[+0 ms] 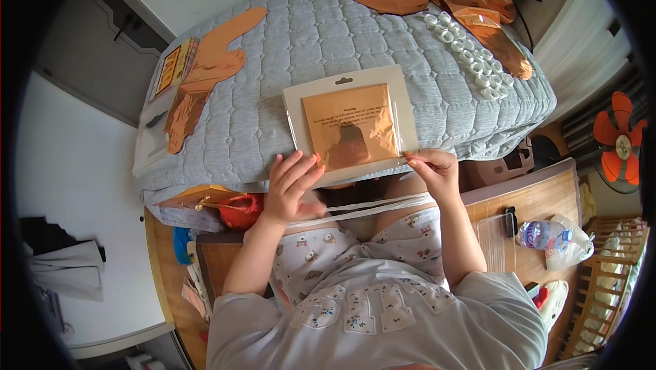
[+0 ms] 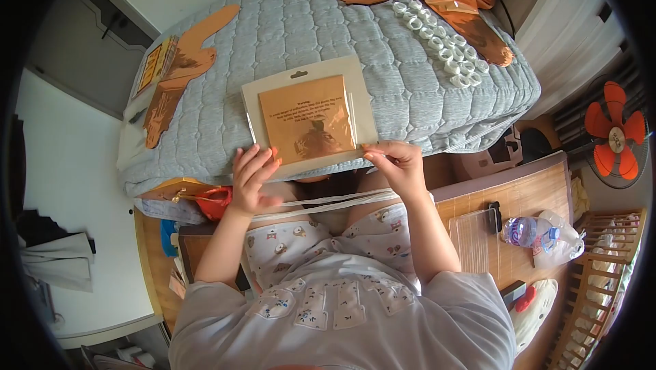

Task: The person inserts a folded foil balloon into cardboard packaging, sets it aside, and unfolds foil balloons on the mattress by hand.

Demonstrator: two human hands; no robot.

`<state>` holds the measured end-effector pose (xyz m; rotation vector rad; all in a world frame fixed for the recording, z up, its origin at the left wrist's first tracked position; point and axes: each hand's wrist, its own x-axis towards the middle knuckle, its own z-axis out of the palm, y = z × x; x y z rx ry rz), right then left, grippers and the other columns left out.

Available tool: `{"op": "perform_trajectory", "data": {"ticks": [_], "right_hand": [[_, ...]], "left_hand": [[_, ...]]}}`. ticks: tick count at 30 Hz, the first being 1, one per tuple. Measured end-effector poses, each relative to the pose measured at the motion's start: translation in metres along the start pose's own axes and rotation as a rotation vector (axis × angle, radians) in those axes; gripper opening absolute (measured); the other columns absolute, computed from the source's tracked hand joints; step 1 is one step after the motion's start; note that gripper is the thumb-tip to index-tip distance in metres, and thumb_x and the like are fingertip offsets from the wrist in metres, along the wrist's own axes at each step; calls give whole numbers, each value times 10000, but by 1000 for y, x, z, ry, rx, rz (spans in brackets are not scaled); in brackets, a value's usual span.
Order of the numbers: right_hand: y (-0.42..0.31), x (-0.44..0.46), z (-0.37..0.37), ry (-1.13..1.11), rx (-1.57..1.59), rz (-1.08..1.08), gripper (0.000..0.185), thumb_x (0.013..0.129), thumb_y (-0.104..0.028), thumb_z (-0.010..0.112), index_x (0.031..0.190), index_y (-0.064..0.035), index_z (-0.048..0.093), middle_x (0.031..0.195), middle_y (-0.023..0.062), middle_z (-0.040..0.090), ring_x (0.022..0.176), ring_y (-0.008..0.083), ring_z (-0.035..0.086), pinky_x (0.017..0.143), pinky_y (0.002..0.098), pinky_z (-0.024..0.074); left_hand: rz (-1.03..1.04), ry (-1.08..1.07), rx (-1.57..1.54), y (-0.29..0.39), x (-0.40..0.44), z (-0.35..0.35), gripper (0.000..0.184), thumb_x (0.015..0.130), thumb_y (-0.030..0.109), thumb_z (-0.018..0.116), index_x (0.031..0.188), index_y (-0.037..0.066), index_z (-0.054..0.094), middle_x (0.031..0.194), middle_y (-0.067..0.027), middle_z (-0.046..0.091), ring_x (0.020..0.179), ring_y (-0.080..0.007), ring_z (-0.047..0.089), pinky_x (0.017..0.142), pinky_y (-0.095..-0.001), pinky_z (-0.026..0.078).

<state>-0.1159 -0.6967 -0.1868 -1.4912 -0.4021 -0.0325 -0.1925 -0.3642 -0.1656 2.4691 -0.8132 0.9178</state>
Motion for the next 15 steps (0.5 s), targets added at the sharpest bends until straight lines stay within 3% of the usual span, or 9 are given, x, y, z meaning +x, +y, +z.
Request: {"op": "perform_trajectory", "data": {"ticks": [1, 2, 7, 9, 10, 12, 13, 15], "right_hand": [[1, 0, -1, -7, 2, 4, 116, 882, 23, 753, 994, 21, 780, 943, 96, 769, 856, 119, 700, 771, 235, 529], [3, 0, -1, -29, -20, -16, 113, 879, 21, 756, 989, 19, 781, 945, 100, 769, 855, 122, 701, 774, 239, 529], [16, 0, 1, -56, -28, -36, 122, 870, 19, 760, 989, 16, 784, 963, 109, 771, 869, 130, 702, 787, 253, 531], [18, -1, 3, -44, 8, -4, 122, 875, -16, 772, 991, 19, 785, 964, 109, 772, 872, 133, 707, 793, 257, 541], [19, -1, 4, -30, 45, 23, 135, 879, -51, 784, 993, 22, 786, 966, 110, 774, 875, 136, 712, 799, 262, 551], [24, 0, 5, -33, 51, 6, 143, 876, -44, 786, 1003, 21, 785, 972, 111, 775, 883, 138, 715, 810, 262, 555], [26, 0, 4, -39, 57, -11, 152, 873, -37, 787, 1014, 21, 784, 979, 112, 776, 891, 139, 717, 822, 263, 558], [25, 0, 6, -25, 62, 18, 150, 868, -36, 794, 1006, 21, 784, 964, 110, 777, 877, 138, 718, 817, 261, 561]], "left_hand": [[-63, 106, 69, 2, -12, 12, 478, 883, 508, 730, 1192, 144, 744, 1297, -39, 685, 1300, -248, 587, 1194, -469, 322], [-95, 106, 39, 1, -18, 15, 395, 845, 412, 800, 1142, 153, 769, 1327, -44, 675, 1343, -269, 560, 1174, -470, 356], [-104, 177, -45, 2, -25, 21, 311, 787, 208, 860, 1089, 174, 792, 1447, -72, 600, 1356, -306, 551, 1139, -482, 405], [-257, 320, -206, 16, -18, 22, 231, 845, 116, 804, 1075, 98, 788, 1320, -99, 657, 1144, -275, 659, 1056, -408, 453], [-257, 320, -208, 19, -20, 25, 231, 845, 116, 804, 1075, 98, 788, 1320, -99, 657, 1144, -275, 659, 1056, -408, 453], [-445, 422, -279, 26, -28, 30, 194, 897, 54, 749, 1088, 69, 779, 1136, -50, 652, 849, -149, 593, 847, -287, 458], [-446, 421, -283, 28, -31, 31, 194, 897, 54, 749, 1088, 69, 779, 1136, -50, 652, 849, -149, 593, 847, -287, 458], [-683, 373, -672, 30, -34, 31, 212, 903, 17, 743, 1108, 58, 778, 1077, -49, 585, 873, -111, 564, 738, -227, 418]]}}
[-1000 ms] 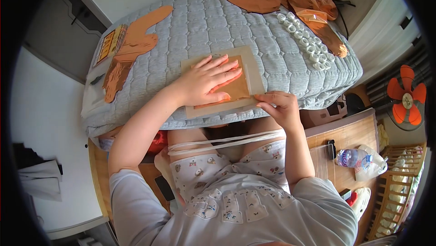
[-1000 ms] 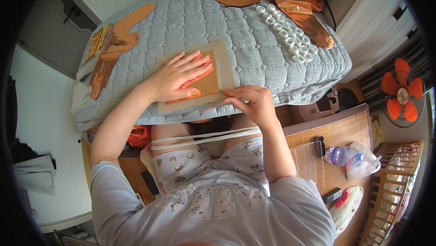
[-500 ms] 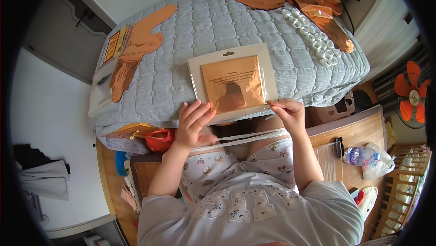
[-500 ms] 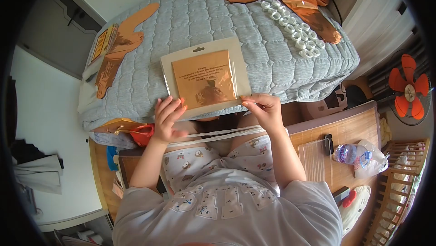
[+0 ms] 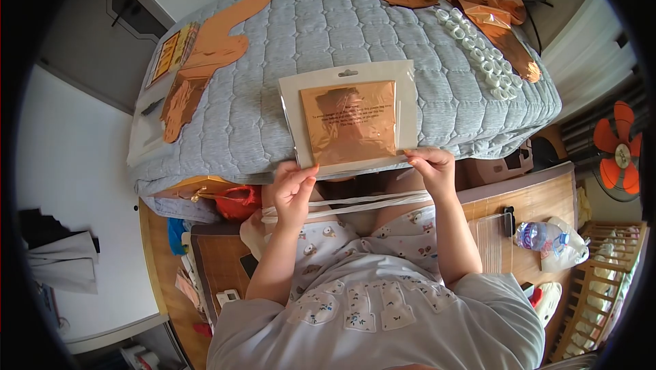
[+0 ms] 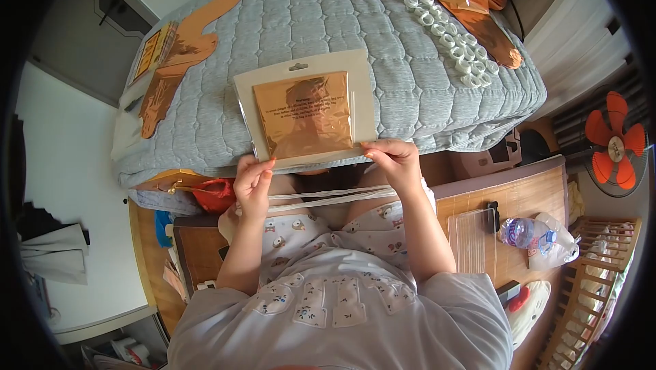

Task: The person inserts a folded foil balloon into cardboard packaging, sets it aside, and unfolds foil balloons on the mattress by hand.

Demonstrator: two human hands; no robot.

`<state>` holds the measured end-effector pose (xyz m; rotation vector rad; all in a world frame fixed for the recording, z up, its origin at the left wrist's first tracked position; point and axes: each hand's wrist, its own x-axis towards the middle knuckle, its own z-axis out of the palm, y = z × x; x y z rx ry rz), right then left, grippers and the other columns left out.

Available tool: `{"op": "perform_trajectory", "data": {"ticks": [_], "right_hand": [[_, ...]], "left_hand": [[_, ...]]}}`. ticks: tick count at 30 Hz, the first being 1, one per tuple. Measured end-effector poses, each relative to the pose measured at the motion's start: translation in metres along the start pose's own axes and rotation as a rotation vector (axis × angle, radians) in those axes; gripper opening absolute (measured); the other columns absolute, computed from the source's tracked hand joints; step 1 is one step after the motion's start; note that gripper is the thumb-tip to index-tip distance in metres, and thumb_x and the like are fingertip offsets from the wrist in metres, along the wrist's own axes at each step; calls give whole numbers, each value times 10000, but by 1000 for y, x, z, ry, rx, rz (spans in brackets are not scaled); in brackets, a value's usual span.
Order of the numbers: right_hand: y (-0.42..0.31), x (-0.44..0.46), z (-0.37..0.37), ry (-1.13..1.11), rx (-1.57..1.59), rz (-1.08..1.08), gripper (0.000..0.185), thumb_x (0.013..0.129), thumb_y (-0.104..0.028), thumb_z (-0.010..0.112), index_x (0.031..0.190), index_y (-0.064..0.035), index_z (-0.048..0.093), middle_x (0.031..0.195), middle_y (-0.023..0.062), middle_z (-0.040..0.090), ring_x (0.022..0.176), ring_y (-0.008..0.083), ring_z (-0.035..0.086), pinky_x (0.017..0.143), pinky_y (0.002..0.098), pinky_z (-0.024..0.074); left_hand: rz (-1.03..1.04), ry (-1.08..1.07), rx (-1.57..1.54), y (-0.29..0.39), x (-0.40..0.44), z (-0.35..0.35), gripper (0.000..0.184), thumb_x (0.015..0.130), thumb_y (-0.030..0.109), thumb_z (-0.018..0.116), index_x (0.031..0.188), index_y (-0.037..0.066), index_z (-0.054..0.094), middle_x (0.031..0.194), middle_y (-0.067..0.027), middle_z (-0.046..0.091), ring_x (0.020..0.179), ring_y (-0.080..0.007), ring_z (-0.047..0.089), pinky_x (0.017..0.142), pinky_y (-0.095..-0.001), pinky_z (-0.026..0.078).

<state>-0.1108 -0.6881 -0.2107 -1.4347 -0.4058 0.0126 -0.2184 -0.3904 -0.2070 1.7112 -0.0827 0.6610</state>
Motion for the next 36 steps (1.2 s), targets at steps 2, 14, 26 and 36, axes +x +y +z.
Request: {"op": "perform_trajectory", "data": {"ticks": [2, 14, 26, 36], "right_hand": [[-1, 0, 4, 11, 8, 28, 148, 862, -35, 800, 998, 21, 783, 949, 109, 778, 864, 137, 718, 811, 260, 563], [-7, -3, 26, 228, 101, 87, 85, 830, 42, 805, 856, -10, 743, 846, 59, 749, 774, 98, 670, 759, 234, 527], [-25, -6, 40, 265, 119, 72, 92, 878, 15, 787, 876, -10, 698, 858, 30, 727, 778, 58, 638, 716, 195, 495], [-17, -7, 38, 203, 132, -30, 205, 939, 19, 712, 1059, -23, 551, 834, 72, 716, 761, 97, 678, 749, 268, 583]], "left_hand": [[32, -6, -78, -4, -1, 1, 188, 940, 23, 716, 1122, 27, 762, 1080, -50, 635, 851, -67, 556, 704, -189, 394], [-221, 146, -467, -13, -4, 8, 239, 978, 9, 650, 1206, 27, 719, 1142, -89, 731, 973, -144, 680, 857, -360, 614], [-151, 296, -467, -12, 0, 16, 250, 948, -53, 648, 1179, 3, 728, 997, -93, 743, 800, -150, 702, 690, -333, 636], [-208, 332, -448, -10, 3, 12, 264, 969, -34, 613, 1206, 7, 721, 925, -38, 702, 706, -76, 586, 585, -300, 611]]}}
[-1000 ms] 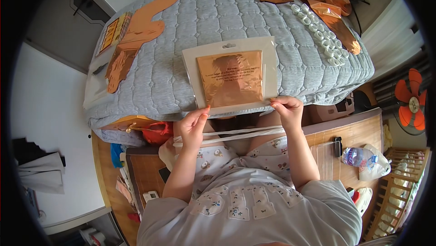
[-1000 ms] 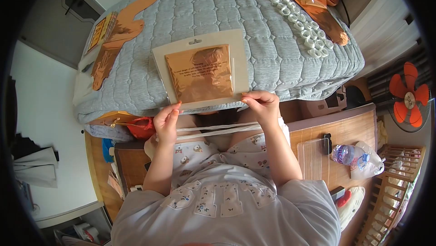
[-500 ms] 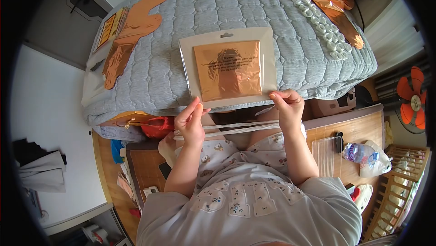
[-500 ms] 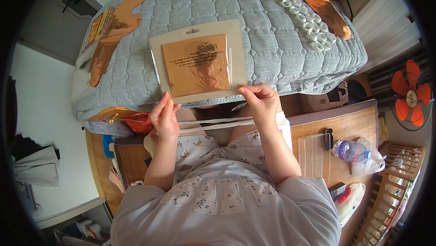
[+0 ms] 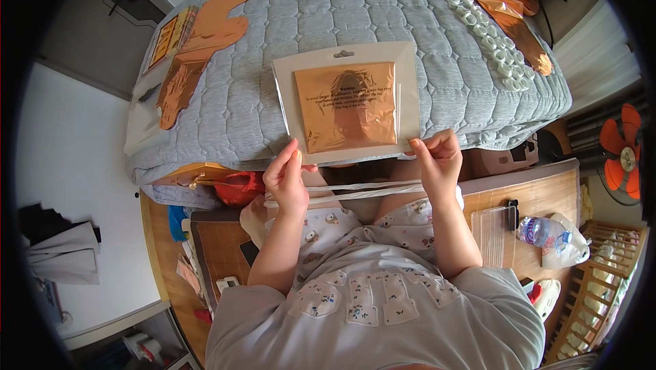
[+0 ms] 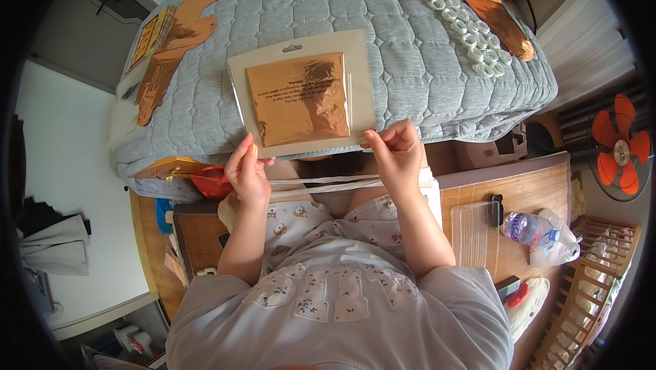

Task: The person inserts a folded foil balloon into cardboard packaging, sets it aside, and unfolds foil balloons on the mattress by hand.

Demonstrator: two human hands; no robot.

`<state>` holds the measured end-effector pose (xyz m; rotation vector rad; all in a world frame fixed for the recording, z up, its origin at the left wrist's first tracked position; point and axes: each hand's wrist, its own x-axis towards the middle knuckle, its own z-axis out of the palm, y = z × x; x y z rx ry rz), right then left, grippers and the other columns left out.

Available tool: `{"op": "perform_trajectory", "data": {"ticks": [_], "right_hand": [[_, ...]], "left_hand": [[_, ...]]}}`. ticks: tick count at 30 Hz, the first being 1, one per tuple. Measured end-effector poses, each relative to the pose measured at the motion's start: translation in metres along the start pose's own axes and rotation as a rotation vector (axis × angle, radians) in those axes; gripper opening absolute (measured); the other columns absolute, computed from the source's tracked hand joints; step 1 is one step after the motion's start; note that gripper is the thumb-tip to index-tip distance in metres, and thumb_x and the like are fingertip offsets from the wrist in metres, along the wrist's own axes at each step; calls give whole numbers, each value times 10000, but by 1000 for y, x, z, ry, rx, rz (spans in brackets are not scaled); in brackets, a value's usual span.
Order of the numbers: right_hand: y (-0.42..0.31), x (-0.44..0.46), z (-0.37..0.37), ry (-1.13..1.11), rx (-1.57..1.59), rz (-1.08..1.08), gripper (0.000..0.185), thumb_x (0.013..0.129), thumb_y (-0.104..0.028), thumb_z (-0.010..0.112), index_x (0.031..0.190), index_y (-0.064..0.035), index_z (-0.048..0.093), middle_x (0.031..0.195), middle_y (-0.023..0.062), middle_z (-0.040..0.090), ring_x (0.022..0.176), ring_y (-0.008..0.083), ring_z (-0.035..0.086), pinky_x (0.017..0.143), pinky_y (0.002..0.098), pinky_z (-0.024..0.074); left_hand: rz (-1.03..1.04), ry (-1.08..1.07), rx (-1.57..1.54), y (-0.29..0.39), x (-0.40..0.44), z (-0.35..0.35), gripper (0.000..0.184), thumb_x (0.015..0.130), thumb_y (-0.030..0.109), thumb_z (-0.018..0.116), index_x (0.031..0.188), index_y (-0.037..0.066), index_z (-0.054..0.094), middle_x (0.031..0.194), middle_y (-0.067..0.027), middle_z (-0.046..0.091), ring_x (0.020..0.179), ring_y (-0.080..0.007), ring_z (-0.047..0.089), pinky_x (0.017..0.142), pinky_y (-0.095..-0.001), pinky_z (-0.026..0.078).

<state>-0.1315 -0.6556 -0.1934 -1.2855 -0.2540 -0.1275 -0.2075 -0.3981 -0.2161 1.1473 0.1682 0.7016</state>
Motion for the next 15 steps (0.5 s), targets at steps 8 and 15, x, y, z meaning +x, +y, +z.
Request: {"op": "perform_trajectory", "data": {"ticks": [8, 15], "right_hand": [[-10, 3, -5, -35, -48, 203, 343, 968, -24, 688, 1276, 5, 540, 905, 95, 738, 777, 111, 689, 755, 273, 579], [-15, 1, -1, -25, -63, 203, 250, 1002, -58, 651, 1233, 24, 603, 889, 50, 723, 800, 76, 655, 755, 248, 559]], "left_hand": [[-30, 81, 38, 4, -1, 3, 270, 982, -9, 598, 1225, 12, 714, 945, -21, 694, 692, -44, 548, 537, -287, 593], [-28, 113, 96, 8, -2, 5, 305, 987, -22, 571, 1252, 35, 711, 833, 47, 604, 635, -27, 471, 486, -257, 549]]}}
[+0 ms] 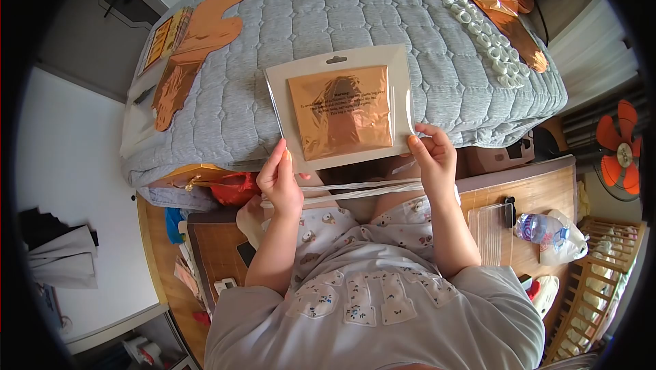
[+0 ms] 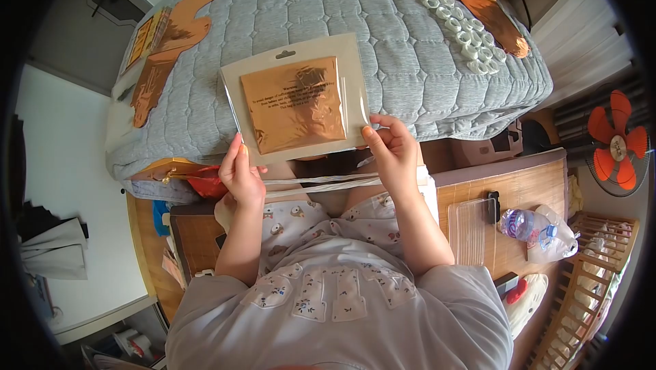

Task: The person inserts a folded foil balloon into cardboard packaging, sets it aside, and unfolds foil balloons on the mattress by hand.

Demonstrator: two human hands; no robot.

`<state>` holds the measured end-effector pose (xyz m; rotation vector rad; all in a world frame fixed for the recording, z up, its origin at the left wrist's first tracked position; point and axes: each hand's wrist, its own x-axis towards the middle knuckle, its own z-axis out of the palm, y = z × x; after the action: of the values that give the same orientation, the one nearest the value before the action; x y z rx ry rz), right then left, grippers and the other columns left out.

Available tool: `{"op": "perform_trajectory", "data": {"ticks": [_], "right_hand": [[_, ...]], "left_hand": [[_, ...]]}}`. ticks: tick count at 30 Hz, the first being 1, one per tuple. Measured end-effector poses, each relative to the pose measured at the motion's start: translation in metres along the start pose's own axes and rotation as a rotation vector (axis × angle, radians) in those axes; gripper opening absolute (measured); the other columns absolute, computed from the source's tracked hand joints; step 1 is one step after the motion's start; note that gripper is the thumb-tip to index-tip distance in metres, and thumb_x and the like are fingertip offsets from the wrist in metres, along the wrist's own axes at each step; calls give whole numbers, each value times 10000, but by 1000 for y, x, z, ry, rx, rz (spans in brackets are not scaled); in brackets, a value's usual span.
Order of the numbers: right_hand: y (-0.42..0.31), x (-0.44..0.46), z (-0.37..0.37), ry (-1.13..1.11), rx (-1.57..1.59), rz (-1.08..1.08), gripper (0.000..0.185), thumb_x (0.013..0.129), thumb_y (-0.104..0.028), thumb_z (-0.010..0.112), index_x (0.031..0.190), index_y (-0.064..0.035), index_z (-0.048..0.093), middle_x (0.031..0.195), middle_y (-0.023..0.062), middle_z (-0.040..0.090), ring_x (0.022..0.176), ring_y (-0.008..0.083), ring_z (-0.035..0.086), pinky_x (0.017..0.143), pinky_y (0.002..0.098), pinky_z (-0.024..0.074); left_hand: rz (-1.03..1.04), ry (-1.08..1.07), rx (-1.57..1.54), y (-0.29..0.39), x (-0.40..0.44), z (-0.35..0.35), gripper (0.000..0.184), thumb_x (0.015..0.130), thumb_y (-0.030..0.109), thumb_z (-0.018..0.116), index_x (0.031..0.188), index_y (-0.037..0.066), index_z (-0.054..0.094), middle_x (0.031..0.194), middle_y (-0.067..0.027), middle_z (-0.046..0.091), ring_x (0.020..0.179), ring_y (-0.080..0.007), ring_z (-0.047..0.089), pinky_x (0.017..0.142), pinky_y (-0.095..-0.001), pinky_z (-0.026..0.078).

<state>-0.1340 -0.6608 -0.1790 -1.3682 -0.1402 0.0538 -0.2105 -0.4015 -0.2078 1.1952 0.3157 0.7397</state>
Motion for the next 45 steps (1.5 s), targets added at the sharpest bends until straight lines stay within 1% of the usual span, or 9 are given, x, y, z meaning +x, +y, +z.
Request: {"op": "perform_trajectory", "data": {"ticks": [3, 6, 10, 13, 27, 31, 35, 39, 45], "right_hand": [[5, -3, 4, 6, 70, -1, 199, 1013, -67, 637, 1200, -4, 612, 837, 17, 694, 736, 42, 597, 697, 225, 522], [5, -11, 11, 37, 129, 16, 151, 1024, -83, 622, 1169, -43, 616, 781, -15, 649, 664, 13, 515, 597, 197, 428], [12, -30, 22, 29, 207, 114, 101, 1042, -97, 584, 1141, -80, 576, 793, -32, 610, 615, 5, 449, 529, 188, 281], [17, -45, 39, -92, 324, 147, 78, 1041, -70, 568, 1112, -79, 536, 843, -37, 605, 662, 18, 492, 574, 182, 344], [4, -23, 1, -554, -72, 451, 77, 973, -61, 671, 991, 10, 648, 863, -19, 660, 800, 30, 586, 685, 212, 469], [-4, -20, -11, -567, -336, 316, 161, 940, -92, 704, 1050, 24, 685, 875, 60, 709, 796, 102, 632, 721, 245, 498], [-51, -18, -6, 145, -812, -276, 226, 917, -68, 730, 1128, -13, 669, 892, 0, 647, 719, 66, 546, 632, 220, 422], [-83, -25, 10, 18, -1006, -570, 349, 847, -34, 758, 1185, -33, 669, 943, 53, 627, 828, 183, 596, 735, 302, 472], [-98, -27, -79, -339, -400, 239, 170, 893, 37, 719, 1044, -2, 650, 894, 4, 646, 836, 73, 585, 746, 235, 485]], "left_hand": [[15, -13, 59, 1, -2, 1, 351, 1015, 61, 557, 1352, 70, 654, 790, 71, 548, 628, -16, 436, 460, -240, 514], [-125, 81, -123, 15, -9, 20, 671, 1046, 575, 404, 1542, 124, 386, 860, -8, 612, 636, -132, 529, 509, -312, 490], [-203, -245, -303, -26, -38, 0, 907, 895, 877, 315, 1343, 99, 443, 863, -79, 604, 674, -200, 552, 568, -295, 457], [-116, -698, 54, -59, -47, -21, 786, 948, 778, 424, 1343, 109, 543, 970, -36, 630, 650, -126, 495, 553, -269, 392], [-436, -294, 396, -13, -29, -58, 469, 1015, 541, 513, 1295, 178, 613, 1112, 73, 623, 840, -41, 530, 605, -242, 422], [-331, -431, 388, 6, -28, -48, 326, 1029, 393, 565, 1176, 113, 644, 915, 86, 583, 702, -46, 499, 542, -216, 412], [-97, -602, 273, 21, -22, -26, 241, 1039, 217, 573, 842, 77, 572, 684, 69, 496, 584, -63, 459, 525, -274, 352], [-4, -932, 415, 22, -21, -17, 166, 1002, 163, 619, 888, 47, 587, 743, 22, 565, 662, -97, 522, 589, -303, 410], [-277, -1230, 152, 15, -38, -11, 531, 953, 532, 654, 1108, 24, 647, 995, -105, 650, 865, -181, 628, 737, -337, 511]]}}
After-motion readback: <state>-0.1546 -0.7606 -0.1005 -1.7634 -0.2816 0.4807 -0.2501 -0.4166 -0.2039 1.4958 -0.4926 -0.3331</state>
